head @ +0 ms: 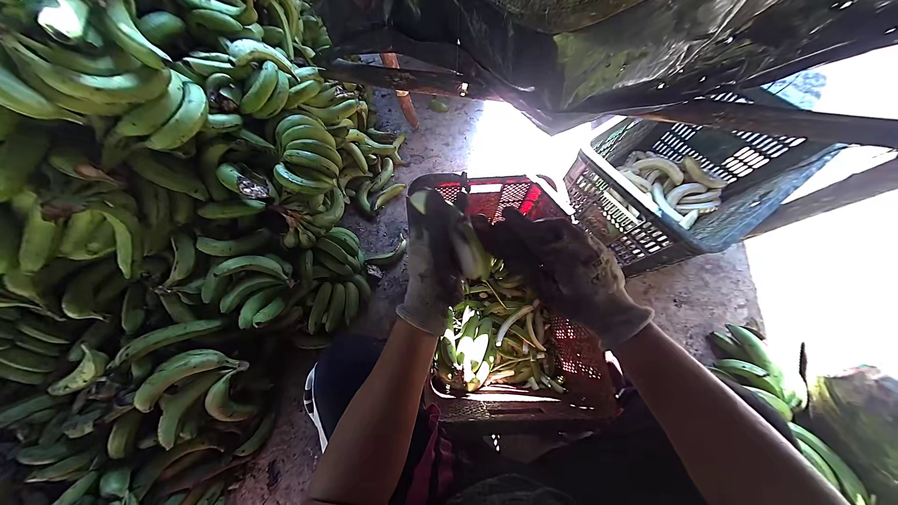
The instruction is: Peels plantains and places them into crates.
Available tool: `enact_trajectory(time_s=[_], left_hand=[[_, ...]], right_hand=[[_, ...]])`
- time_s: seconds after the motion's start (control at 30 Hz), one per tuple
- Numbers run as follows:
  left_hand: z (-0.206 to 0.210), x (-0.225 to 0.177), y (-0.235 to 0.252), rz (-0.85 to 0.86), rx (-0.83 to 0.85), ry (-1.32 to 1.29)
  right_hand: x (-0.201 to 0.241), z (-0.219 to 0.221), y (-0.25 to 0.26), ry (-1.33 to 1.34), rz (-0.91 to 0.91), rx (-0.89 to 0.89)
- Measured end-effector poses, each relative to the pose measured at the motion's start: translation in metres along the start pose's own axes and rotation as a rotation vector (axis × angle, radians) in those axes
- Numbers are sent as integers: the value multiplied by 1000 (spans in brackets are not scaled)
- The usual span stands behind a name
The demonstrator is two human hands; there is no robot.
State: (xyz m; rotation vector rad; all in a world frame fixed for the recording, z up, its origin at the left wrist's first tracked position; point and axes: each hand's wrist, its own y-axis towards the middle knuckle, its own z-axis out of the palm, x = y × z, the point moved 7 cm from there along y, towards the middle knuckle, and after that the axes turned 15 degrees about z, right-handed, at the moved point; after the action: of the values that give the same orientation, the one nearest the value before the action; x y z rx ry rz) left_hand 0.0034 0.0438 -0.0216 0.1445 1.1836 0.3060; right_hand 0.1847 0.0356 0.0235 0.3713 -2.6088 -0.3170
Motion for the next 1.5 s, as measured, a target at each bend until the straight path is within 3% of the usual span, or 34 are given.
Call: enact_trajectory(time_s=[0.1, 0.2, 0.33, 0.4, 0.5, 0.67, 0.8, 0.93, 1.03, 1.13, 1.2, 1.27, 1.33, 1.43, 1.5], left_hand=[[6, 0, -3, 16, 85, 97], [0, 9, -8, -83, 101, 223], [17, 10, -12, -104, 298, 444], [29, 13, -15, -206, 341, 393], [18, 25, -11, -373, 223, 207], [-3, 18, 0, -321, 75, -29], [-7, 27, 8, -336, 120, -431], [-1, 19, 5, -303, 104, -360], [-2, 6, -10, -207, 136, -13], [17, 0, -20, -137, 278, 239], [27, 2, -21, -222, 301, 199], [22, 13, -20, -310, 257, 25], [9, 17, -11, -316, 170, -148], [0, 16, 9, -303, 103, -377], [3, 12, 9, -313, 103, -446]], right_hand=[[-15, 3, 2, 12, 59, 52], [-15, 6, 2, 16, 24, 28], [-33, 1, 11, 103, 299, 166], [-44, -2, 13, 190, 349, 179], [-40, -2, 13, 164, 252, 164], [-14, 12, -8, -7, -198, 105], [-1, 0, -16, -47, -313, -16], [-3, -4, -15, -53, -222, -2], [-11, -2, -9, 14, -55, 70], [-28, -5, 3, 65, 185, 157], [-44, 1, 8, 202, 381, 281], [-56, 7, 8, 277, 444, 293], [-51, 5, 5, 246, 310, 276], [-22, -1, -8, 109, -108, 198], [-9, -2, -16, 50, -281, 128]])
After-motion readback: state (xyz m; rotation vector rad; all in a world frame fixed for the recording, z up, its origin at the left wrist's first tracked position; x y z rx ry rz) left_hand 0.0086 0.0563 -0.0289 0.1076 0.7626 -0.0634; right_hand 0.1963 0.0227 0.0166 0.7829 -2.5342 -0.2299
